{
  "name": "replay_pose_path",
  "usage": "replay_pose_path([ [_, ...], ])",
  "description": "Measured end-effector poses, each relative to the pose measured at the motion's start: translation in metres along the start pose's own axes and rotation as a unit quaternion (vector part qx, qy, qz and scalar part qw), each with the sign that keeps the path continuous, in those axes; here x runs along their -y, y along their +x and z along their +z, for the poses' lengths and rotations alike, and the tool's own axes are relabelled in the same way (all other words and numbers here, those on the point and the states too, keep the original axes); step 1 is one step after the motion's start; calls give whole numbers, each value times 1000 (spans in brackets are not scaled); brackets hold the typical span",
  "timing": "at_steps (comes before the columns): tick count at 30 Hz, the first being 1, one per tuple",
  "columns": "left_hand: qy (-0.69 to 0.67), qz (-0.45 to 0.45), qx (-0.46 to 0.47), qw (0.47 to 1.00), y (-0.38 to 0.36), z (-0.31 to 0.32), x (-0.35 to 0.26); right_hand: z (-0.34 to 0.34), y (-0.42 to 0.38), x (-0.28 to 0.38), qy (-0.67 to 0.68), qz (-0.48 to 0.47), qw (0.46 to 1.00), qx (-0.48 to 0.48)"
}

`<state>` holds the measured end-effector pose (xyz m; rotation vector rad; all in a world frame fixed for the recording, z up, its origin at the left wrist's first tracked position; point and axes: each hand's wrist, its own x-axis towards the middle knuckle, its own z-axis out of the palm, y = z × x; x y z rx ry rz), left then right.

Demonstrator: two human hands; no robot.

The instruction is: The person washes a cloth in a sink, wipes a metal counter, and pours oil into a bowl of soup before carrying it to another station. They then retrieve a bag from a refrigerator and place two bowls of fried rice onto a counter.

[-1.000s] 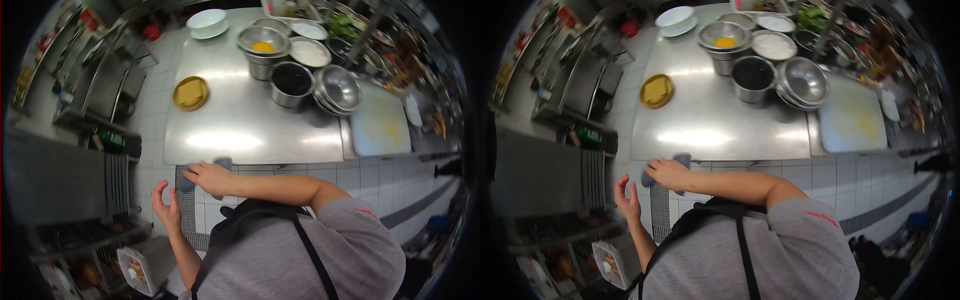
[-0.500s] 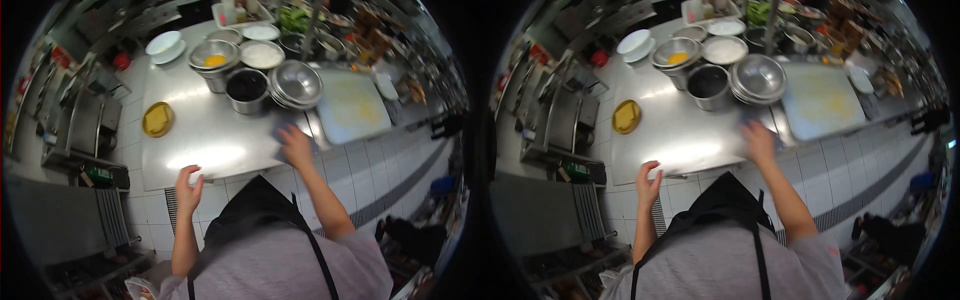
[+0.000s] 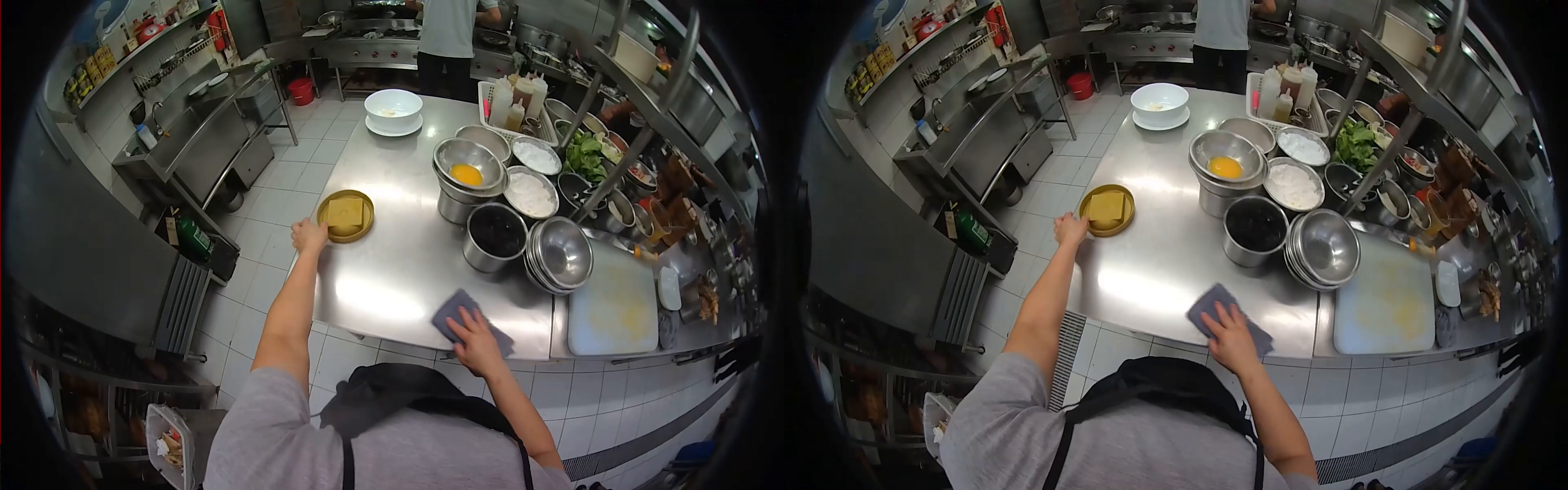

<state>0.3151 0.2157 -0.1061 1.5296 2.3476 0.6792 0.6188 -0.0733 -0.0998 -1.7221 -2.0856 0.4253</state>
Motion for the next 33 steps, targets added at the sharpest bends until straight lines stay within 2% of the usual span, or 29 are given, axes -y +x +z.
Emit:
replay_pose_path([
  [1,55,-24,42,997,6,-1,2,10,23,-3,6,-28,1000,0],
  [4,25,1,78,997,34,11,19,35,101,-3,15,5,999,-30],
  [5,27,-4,83,996,39,7,23,44,129,0,-24,70,995,-67],
  [6,-7,24,117,993,46,1,29,51,157,3,-64,133,984,-104],
  [7,-42,51,149,987,55,-4,37,57,185,6,-64,132,984,-97],
  [9,-171,72,174,967,81,17,81,72,245,15,-88,189,971,-118],
  [10,-276,1,242,930,85,13,90,77,276,16,-87,193,970,-118],
  [11,-376,-70,308,871,83,5,95,81,306,13,-90,181,972,-123],
  [13,-472,-106,378,789,82,-13,106,88,365,-14,-94,184,964,-165],
  [15,-553,-135,414,710,76,-37,119,81,424,-50,-125,283,920,-242],
  [17,-582,-169,402,686,69,-60,143,68,469,-80,-145,394,870,-260],
  [19,-615,-197,370,667,65,-86,169,60,500,-103,-116,394,862,-296],
  [21,-644,-208,308,669,66,-105,201,72,511,-104,-125,313,885,-322],
  [22,-641,-211,313,668,70,-117,210,84,513,-92,-75,274,911,-300],
  [23,-653,-216,301,661,75,-128,216,96,516,-72,-28,232,932,-278],
  [25,-661,-226,295,652,85,-138,221,113,519,0,-36,123,967,-218],
  [28,-661,-190,309,657,108,-146,216,123,517,54,17,7,987,-158],
  [29,-654,-192,315,660,114,-149,215,126,505,68,46,-19,989,-140],
  [31,-679,-165,294,652,123,-148,210,142,459,94,50,-134,984,-105],
  [33,-686,-171,301,639,127,-148,199,156,396,133,71,-181,980,-44],
])
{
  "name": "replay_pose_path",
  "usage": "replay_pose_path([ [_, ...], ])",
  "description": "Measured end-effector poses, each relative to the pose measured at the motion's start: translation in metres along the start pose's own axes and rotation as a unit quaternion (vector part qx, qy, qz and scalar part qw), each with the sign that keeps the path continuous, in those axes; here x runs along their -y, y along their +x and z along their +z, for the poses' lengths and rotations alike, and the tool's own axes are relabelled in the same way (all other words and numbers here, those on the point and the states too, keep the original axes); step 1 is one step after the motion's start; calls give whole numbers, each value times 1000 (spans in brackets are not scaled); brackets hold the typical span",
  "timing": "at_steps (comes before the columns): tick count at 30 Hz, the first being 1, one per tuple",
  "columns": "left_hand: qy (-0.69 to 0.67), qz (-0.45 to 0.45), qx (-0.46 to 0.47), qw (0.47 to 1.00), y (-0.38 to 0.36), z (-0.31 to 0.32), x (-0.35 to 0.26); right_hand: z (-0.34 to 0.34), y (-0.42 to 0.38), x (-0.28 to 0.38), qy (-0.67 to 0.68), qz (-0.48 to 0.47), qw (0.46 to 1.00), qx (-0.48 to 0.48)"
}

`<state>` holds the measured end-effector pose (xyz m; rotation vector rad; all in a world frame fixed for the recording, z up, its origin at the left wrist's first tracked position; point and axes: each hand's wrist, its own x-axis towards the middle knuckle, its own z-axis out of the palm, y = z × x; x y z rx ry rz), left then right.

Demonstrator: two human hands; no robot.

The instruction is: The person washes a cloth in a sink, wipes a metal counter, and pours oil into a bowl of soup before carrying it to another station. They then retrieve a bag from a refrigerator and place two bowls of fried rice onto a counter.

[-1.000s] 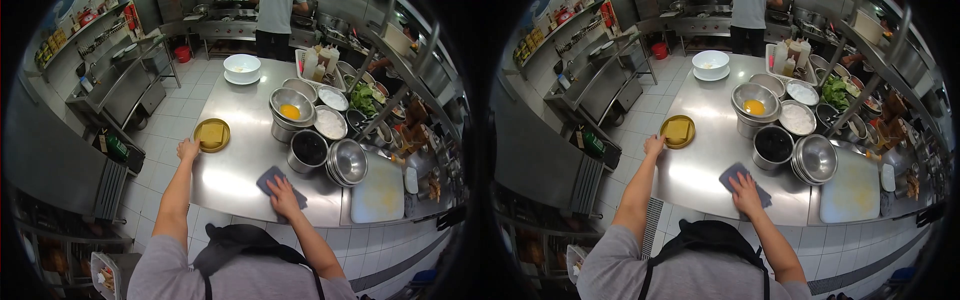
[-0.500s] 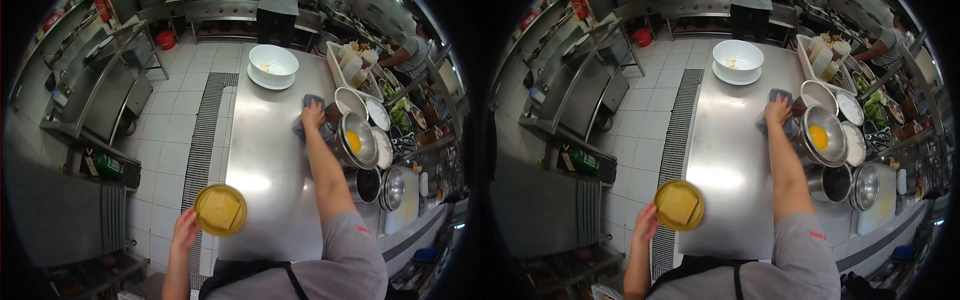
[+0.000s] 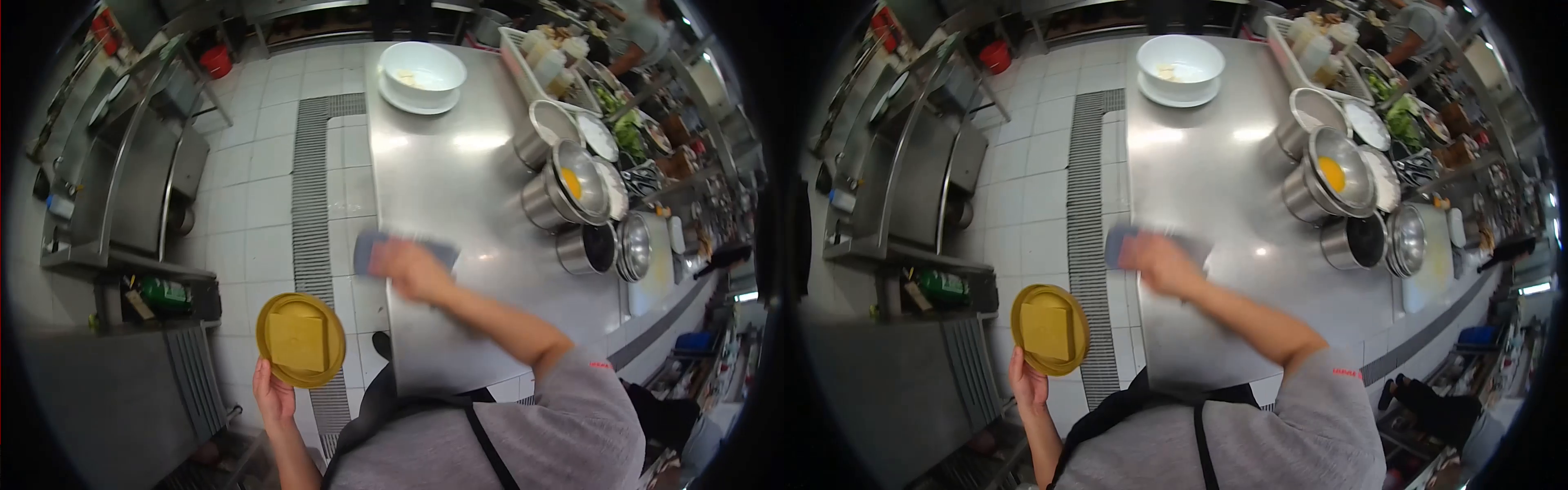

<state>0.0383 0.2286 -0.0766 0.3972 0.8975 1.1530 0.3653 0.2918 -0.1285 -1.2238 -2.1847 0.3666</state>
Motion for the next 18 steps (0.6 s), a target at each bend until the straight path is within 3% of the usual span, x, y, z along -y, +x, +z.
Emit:
replay_pose_path([
  [1,5,3,4,1000,3,4,1,1,-19,33,-8,-2,996,84],
  [4,18,-13,46,999,21,10,13,12,-75,103,-13,13,994,106],
  [7,36,-41,104,993,39,32,31,3,-86,109,13,37,995,88],
  [10,63,-55,114,990,51,74,45,-10,-96,60,-32,111,993,20],
  [12,141,-90,185,968,58,87,57,-42,-104,13,-46,203,974,-84],
  [14,186,-109,188,958,51,107,73,-73,-127,-24,-131,268,940,-168],
  [16,309,-148,194,919,44,121,101,-105,-156,-29,-139,331,914,-189],
  [18,336,-182,211,900,34,136,129,-123,-191,-22,-144,345,910,-180],
])
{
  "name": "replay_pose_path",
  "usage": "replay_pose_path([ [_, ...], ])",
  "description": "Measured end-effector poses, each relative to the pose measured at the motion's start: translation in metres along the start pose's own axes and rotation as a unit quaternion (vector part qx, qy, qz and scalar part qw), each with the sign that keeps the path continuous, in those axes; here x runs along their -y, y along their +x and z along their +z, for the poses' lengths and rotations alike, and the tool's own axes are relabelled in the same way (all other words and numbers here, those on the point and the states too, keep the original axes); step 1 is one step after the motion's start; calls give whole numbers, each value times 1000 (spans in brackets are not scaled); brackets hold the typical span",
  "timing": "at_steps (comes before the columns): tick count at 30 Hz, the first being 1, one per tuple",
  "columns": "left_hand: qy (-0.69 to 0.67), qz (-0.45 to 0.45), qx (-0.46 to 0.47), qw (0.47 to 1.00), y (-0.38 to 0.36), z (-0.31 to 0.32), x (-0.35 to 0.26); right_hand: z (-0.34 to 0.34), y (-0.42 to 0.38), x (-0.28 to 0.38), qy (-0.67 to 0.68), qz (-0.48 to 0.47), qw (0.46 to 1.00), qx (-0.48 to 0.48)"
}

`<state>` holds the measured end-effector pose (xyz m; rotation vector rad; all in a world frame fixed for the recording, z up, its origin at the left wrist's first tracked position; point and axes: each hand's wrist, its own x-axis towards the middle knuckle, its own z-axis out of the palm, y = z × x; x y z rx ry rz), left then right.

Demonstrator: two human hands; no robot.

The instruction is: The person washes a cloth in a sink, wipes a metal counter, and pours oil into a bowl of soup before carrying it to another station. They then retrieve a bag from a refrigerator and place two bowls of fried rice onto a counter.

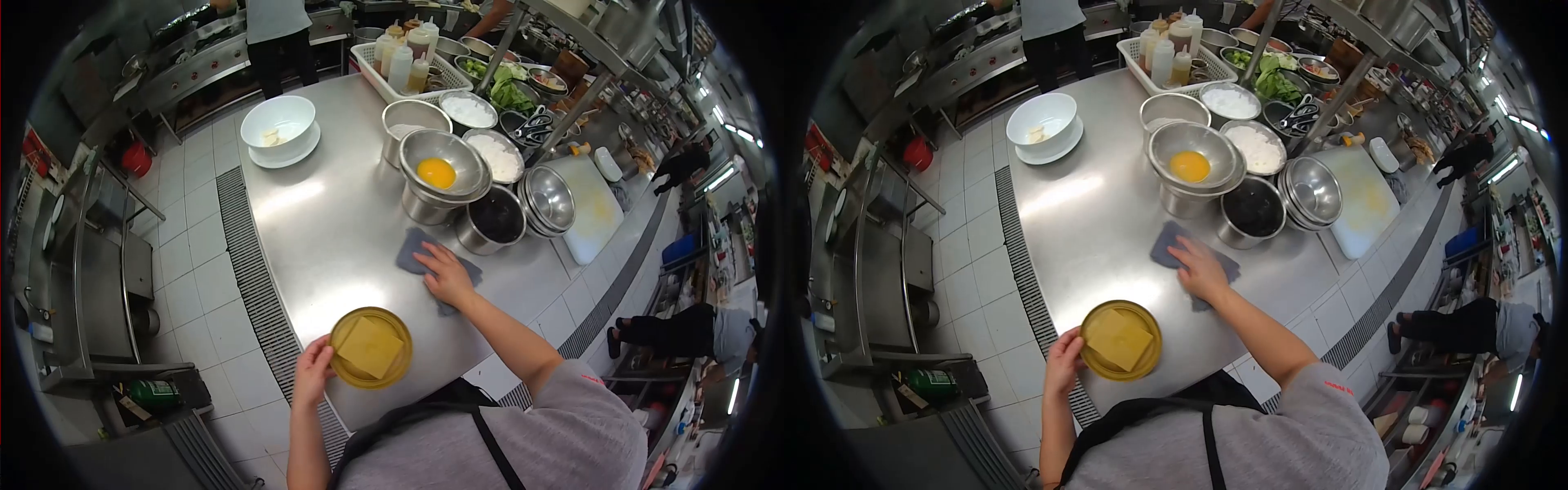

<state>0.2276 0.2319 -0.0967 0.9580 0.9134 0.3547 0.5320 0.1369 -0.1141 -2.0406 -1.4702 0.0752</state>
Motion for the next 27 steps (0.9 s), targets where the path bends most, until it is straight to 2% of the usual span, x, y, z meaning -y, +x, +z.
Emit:
replay_pose_path([
  [2,37,15,4,999,11,31,9,-26,-23,-21,-7,7,1000,12],
  [3,216,90,-19,972,19,42,11,-40,-35,-31,-18,3,1000,16],
  [4,389,158,-43,907,26,53,9,-53,-47,-42,-26,1,999,19],
  [5,393,157,-51,905,30,66,2,-67,-58,-54,-19,-3,1000,19],
  [6,511,222,-89,826,35,83,-7,-80,-67,-67,-26,-7,999,28],
  [7,616,281,-125,725,42,99,-17,-91,-74,-78,-34,-13,999,37],
  [9,540,289,-97,784,74,128,-33,-107,-87,-95,-27,-12,999,30],
  [10,494,259,-59,828,96,143,-40,-111,-91,-101,-28,-5,999,26],
  [11,439,268,-25,857,126,154,-38,-114,-93,-104,-21,0,999,26],
  [13,201,168,10,965,166,190,-44,-114,-96,-109,-14,-11,1000,17],
  [14,202,177,2,963,177,203,-42,-113,-96,-110,-13,-13,1000,9],
  [16,38,155,10,987,194,222,-43,-112,-96,-112,-6,-20,1000,2],
  [17,11,152,22,988,198,225,-42,-112,-97,-113,-2,-21,1000,0],
  [20,36,170,8,985,202,230,-49,-110,-99,-117,10,-33,999,-1],
  [21,11,146,6,989,201,229,-51,-110,-100,-117,8,-26,1000,0],
  [25,-10,145,-44,988,186,217,-54,-109,-101,-118,12,-24,1000,3],
  [27,107,160,-36,981,158,200,-58,-110,-100,-119,12,-30,999,6],
])
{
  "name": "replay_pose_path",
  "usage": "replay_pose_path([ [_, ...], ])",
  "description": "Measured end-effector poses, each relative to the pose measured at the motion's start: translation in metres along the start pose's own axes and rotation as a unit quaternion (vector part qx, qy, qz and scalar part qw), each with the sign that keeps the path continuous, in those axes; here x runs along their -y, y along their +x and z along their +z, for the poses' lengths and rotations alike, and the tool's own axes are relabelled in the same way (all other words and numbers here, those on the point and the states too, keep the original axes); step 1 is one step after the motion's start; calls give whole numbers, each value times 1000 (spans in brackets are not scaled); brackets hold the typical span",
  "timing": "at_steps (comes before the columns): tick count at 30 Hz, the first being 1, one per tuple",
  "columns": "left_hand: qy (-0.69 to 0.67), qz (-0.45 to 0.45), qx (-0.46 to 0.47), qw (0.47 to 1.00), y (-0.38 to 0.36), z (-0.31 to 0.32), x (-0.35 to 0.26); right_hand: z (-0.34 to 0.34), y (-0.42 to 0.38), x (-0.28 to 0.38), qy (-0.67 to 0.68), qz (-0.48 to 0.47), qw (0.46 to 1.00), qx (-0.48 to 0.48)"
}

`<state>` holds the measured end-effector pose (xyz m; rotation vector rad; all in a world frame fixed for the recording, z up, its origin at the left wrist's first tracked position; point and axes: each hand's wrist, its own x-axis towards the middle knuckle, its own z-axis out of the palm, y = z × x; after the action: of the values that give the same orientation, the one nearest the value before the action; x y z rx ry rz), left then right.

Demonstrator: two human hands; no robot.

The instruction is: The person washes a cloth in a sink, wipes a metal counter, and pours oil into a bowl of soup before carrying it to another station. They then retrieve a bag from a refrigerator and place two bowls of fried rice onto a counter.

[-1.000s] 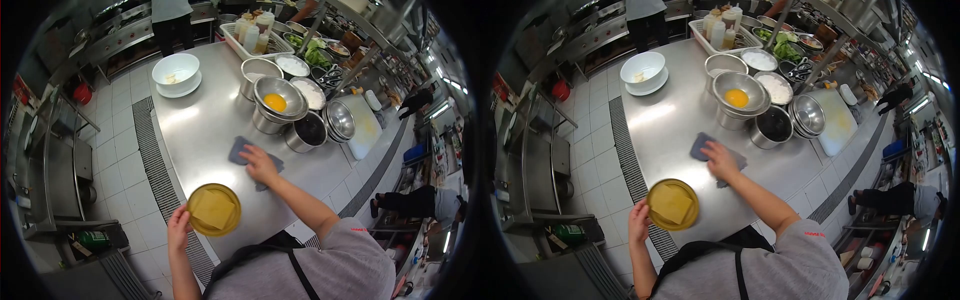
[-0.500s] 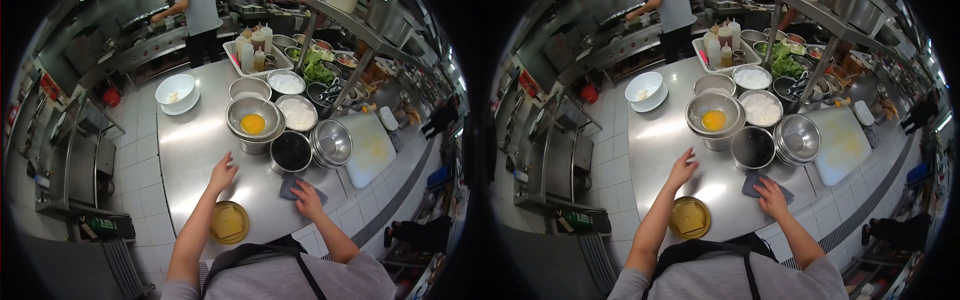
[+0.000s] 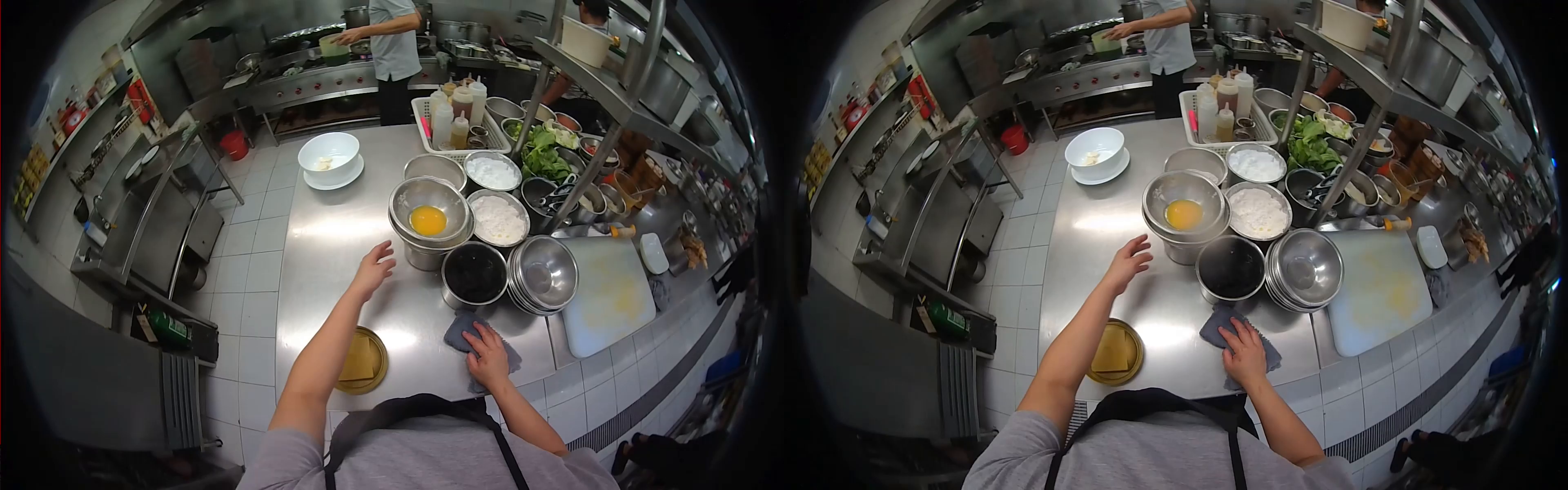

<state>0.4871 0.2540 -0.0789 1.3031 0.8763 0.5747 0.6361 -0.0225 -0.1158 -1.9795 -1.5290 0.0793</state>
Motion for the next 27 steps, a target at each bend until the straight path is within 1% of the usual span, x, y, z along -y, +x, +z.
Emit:
replay_pose_path([
  [2,139,28,9,990,-24,-32,6,0,0,1,2,-2,1000,4],
  [3,264,36,-27,964,-44,-44,3,0,0,1,3,-2,1000,2],
  [4,383,41,-60,921,-68,-55,0,-1,0,2,3,-1,1000,2],
  [5,485,33,-75,871,-89,-69,7,0,-1,2,4,-2,1000,9],
  [6,580,23,-87,810,-110,-81,14,1,0,1,3,-6,1000,5],
  [8,606,-66,-66,790,-146,-89,11,0,2,2,2,-14,1000,8],
  [9,602,-71,-68,793,-154,-91,18,-1,3,5,-3,-15,1000,5],
  [11,482,-94,-78,867,-167,-94,34,-1,2,6,-8,-18,1000,7],
  [12,474,-53,-116,871,-171,-91,40,-1,2,6,-7,-20,1000,5],
  [13,473,-55,-120,871,-173,-92,47,0,3,5,-7,-22,1000,0],
  [15,427,-30,-190,884,-172,-95,58,2,3,3,-1,-18,1000,7],
  [17,377,-36,-237,895,-175,-101,39,2,2,2,5,-15,1000,14],
  [18,320,-75,-227,917,-177,-110,27,1,2,3,4,-11,1000,15],
  [19,95,-107,-222,964,-179,-118,17,1,2,3,4,-9,1000,17],
  [21,-91,-71,-236,965,-183,-140,6,2,1,2,5,-14,1000,16],
  [22,-91,-68,-242,964,-187,-156,6,4,2,1,6,-13,1000,14],
  [24,-273,21,-199,941,-192,-183,7,3,2,2,5,-15,1000,14],
  [25,-271,24,-202,941,-194,-185,1,2,2,4,1,-11,1000,14],
  [27,-370,108,-282,878,-198,-190,-12,1,3,4,-4,-23,1000,9],
])
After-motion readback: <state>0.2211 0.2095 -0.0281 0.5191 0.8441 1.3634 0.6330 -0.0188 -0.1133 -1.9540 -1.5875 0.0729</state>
